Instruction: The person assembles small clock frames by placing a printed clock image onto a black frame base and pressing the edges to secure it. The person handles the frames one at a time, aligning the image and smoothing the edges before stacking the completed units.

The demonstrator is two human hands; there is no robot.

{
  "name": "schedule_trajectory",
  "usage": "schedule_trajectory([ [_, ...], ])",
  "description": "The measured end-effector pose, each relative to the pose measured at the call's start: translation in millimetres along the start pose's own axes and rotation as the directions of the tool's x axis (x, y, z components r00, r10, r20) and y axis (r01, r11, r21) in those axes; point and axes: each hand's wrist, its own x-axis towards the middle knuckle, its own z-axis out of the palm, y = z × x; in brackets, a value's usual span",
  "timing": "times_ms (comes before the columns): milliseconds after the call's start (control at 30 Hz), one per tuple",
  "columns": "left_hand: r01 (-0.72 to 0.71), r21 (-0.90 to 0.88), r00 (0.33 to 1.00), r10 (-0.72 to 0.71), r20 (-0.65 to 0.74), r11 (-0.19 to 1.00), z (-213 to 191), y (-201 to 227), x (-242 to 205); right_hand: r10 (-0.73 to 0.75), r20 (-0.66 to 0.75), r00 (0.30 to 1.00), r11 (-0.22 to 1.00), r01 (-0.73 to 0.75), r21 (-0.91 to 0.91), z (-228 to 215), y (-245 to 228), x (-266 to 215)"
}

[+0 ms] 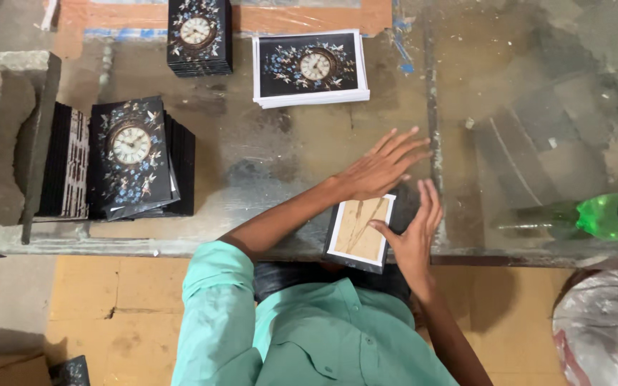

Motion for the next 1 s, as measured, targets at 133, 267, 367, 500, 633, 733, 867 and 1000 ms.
schedule_trajectory([
  [133, 0.11, 0.299, 0.971, -0.037, -0.238, 0.948, 12.9, 3.7, 24.4, 0.023, -0.044, 0.999, 0.999, -0.025, -0.038, 8.3, 10.5, -5.2],
  [267, -0.032, 0.353, 0.999, 0.031, 0.008, 0.935, 36.7, 21.2, 23.8, 0.029, -0.043, 0.999, 0.996, -0.032, -0.083, 7.6, 18.2, -7.0],
  [367, -0.062, 0.143, 0.996, 0.071, -0.061, 0.988, 33.2, 22.5, 18.1, 0.033, -0.05, 0.998, 0.997, -0.036, -0.069, 9.1, 13.4, -4.4],
  [500, 0.241, -0.642, 0.874, -0.45, -0.182, 0.728, 16.6, 24.3, 10.9, 0.035, -0.025, 0.999, 0.997, -0.037, -0.066, 2.2, 3.4, -11.5],
  [633, 0.623, 0.076, 0.782, -0.62, -0.056, 0.779, -6.4, 27.6, -15.2, -0.042, 0.098, 0.994, 0.999, 0.044, -0.02, -2.8, -6.9, -21.0],
  [733, 0.565, 0.215, 0.813, -0.582, 0.018, 0.796, -12.7, 41.0, -34.2, -0.01, 0.134, 0.991, 0.999, 0.016, -0.046, -2.5, -10.1, -26.7],
  [867, 0.529, 0.06, 0.777, -0.511, 0.368, 0.847, -45.5, 38.2, -38.0, -0.058, 0.092, 0.994, 0.995, 0.066, -0.08, 5.1, -10.9, -26.7],
  [1000, 0.395, -0.214, 0.918, -0.379, 0.115, 0.893, -98.8, 46.6, -55.3, -0.007, -0.048, 0.999, 0.996, 0.003, -0.084, -8.6, -7.8, -42.5],
])
